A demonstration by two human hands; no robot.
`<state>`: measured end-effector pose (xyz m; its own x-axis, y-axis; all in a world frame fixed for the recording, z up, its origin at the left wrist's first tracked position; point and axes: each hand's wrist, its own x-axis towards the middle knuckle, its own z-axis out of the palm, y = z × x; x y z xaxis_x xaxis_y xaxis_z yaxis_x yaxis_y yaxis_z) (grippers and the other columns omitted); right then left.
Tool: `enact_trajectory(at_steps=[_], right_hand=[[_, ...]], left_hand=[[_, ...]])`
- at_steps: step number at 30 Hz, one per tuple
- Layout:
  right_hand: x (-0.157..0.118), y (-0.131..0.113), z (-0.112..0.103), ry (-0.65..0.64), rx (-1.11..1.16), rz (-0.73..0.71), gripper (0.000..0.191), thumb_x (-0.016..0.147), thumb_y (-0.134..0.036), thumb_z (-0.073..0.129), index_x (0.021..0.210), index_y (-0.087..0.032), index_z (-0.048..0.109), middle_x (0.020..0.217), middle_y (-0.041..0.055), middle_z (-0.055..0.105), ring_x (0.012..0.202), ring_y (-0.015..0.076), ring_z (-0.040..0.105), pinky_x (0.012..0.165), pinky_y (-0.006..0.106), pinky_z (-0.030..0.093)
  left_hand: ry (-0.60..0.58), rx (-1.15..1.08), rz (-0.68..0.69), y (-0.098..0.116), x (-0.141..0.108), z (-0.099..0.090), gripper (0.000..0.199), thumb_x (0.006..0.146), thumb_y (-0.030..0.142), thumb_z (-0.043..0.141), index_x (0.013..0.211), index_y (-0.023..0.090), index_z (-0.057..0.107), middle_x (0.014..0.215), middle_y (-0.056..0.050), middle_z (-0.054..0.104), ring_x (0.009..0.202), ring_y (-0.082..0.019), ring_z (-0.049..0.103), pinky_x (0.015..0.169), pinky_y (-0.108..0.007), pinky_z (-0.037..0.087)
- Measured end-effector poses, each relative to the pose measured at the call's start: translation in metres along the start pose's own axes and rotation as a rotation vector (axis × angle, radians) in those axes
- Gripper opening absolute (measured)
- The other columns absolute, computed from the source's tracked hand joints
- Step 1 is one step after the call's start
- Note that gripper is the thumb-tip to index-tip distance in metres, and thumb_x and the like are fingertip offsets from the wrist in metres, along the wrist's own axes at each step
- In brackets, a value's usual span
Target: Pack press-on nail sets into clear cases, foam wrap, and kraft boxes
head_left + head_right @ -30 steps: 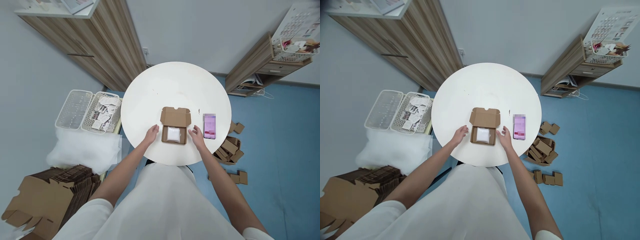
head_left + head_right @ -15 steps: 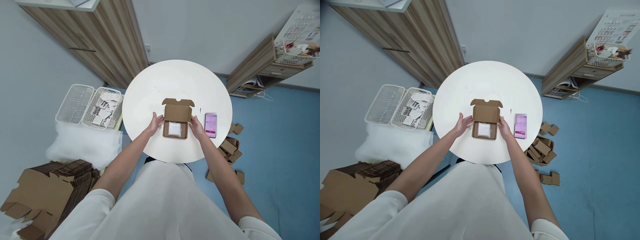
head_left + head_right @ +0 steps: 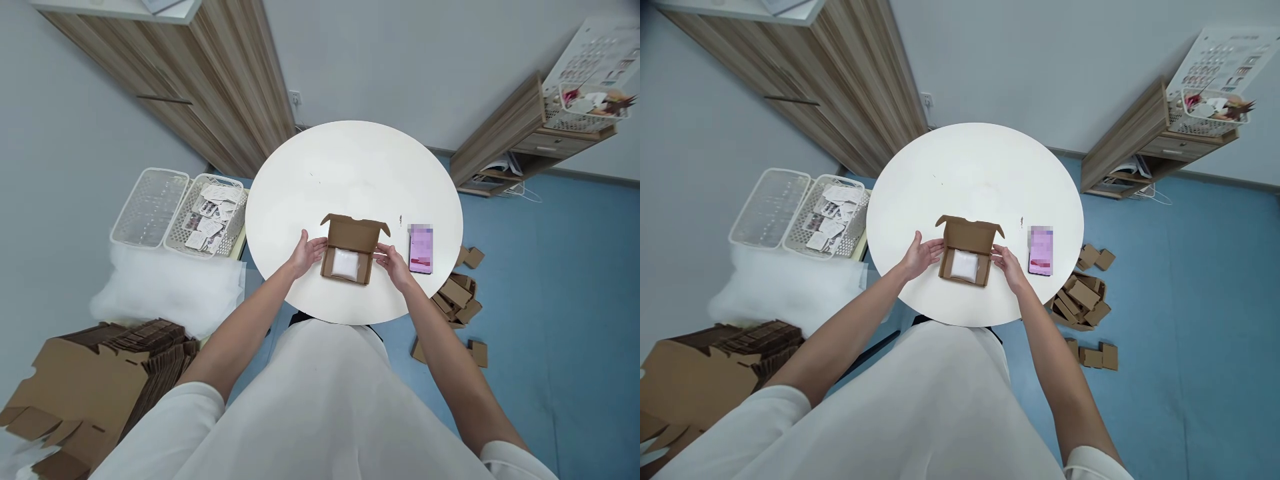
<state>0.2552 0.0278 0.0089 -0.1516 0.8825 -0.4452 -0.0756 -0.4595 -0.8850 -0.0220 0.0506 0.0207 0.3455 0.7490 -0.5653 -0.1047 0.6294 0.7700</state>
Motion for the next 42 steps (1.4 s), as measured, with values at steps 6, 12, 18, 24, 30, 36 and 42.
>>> enact_trajectory(at_steps=[6, 12, 18, 24, 30, 36, 42], right_hand=[[-0.004, 0.003, 0.004, -0.037, -0.013, 0.028, 0.059, 0.077, -0.064, 0.034, 0.124, -0.029, 0.044, 0.105, 0.0025, 0.055, 0.098, 0.0167, 0.054, 0.094, 0.033, 0.038], [-0.008, 0.005, 0.006, -0.042, -0.030, 0.048, 0.064, 0.076, -0.068, 0.030, 0.123, -0.028, 0.046, 0.110, 0.0033, 0.056, 0.107, 0.0192, 0.050, 0.099, 0.034, 0.033], [-0.026, 0.007, 0.000, -0.138, -0.002, 0.066, 0.069, 0.075, -0.071, 0.017, 0.122, -0.031, 0.046, 0.131, 0.0003, 0.045, 0.120, 0.0204, 0.040, 0.104, 0.037, 0.026], [-0.044, 0.009, 0.008, -0.069, -0.204, 0.084, 0.052, 0.073, -0.055, 0.051, 0.116, -0.026, 0.052, 0.125, 0.0050, 0.051, 0.114, 0.0226, 0.047, 0.096, 0.040, 0.034], [-0.047, 0.042, 0.024, 0.220, -0.463, 0.154, 0.055, 0.066, -0.047, 0.059, 0.114, -0.022, 0.048, 0.097, 0.0054, 0.061, 0.078, 0.0185, 0.060, 0.074, 0.036, 0.046], [-0.045, 0.055, 0.033, 0.269, -0.616, 0.183, 0.048, 0.068, -0.045, 0.055, 0.109, -0.023, 0.046, 0.076, 0.0010, 0.061, 0.075, 0.0195, 0.058, 0.065, 0.032, 0.043], [-0.042, 0.056, 0.036, 0.279, -0.716, 0.177, 0.045, 0.071, -0.042, 0.052, 0.111, -0.025, 0.043, 0.081, 0.0013, 0.062, 0.076, 0.0194, 0.058, 0.063, 0.031, 0.041]], left_hand=[[-0.015, -0.069, -0.033, 0.001, -0.006, -0.001, 0.082, 0.072, 0.073, 0.001, 0.136, 0.027, 0.024, 0.128, -0.007, 0.045, 0.122, -0.025, 0.038, 0.096, -0.039, 0.033], [-0.012, 0.100, -0.053, 0.002, -0.008, -0.005, 0.082, 0.072, 0.071, -0.005, 0.129, 0.032, 0.038, 0.126, -0.003, 0.046, 0.124, -0.026, 0.032, 0.099, -0.045, 0.023], [-0.051, 0.294, -0.034, 0.000, -0.023, -0.011, 0.074, 0.078, 0.064, -0.003, 0.126, 0.030, 0.043, 0.129, -0.004, 0.046, 0.119, -0.028, 0.036, 0.093, -0.048, 0.026], [0.006, 0.394, 0.010, -0.019, -0.036, 0.005, 0.057, 0.075, 0.053, 0.047, 0.124, 0.025, 0.044, 0.125, -0.007, 0.048, 0.105, -0.025, 0.049, 0.085, -0.037, 0.039], [0.308, 0.604, 0.010, -0.056, -0.035, 0.010, 0.057, 0.073, 0.042, 0.056, 0.122, 0.018, 0.040, 0.103, -0.008, 0.054, 0.081, -0.016, 0.056, 0.072, -0.031, 0.046], [0.390, 0.764, -0.023, -0.073, -0.029, 0.007, 0.058, 0.071, 0.043, 0.057, 0.120, 0.017, 0.038, 0.094, -0.006, 0.055, 0.076, -0.016, 0.056, 0.070, -0.030, 0.045], [0.407, 0.799, -0.012, -0.072, -0.026, 0.014, 0.057, 0.072, 0.039, 0.056, 0.121, 0.018, 0.037, 0.099, -0.008, 0.056, 0.087, -0.020, 0.057, 0.075, -0.032, 0.045]])
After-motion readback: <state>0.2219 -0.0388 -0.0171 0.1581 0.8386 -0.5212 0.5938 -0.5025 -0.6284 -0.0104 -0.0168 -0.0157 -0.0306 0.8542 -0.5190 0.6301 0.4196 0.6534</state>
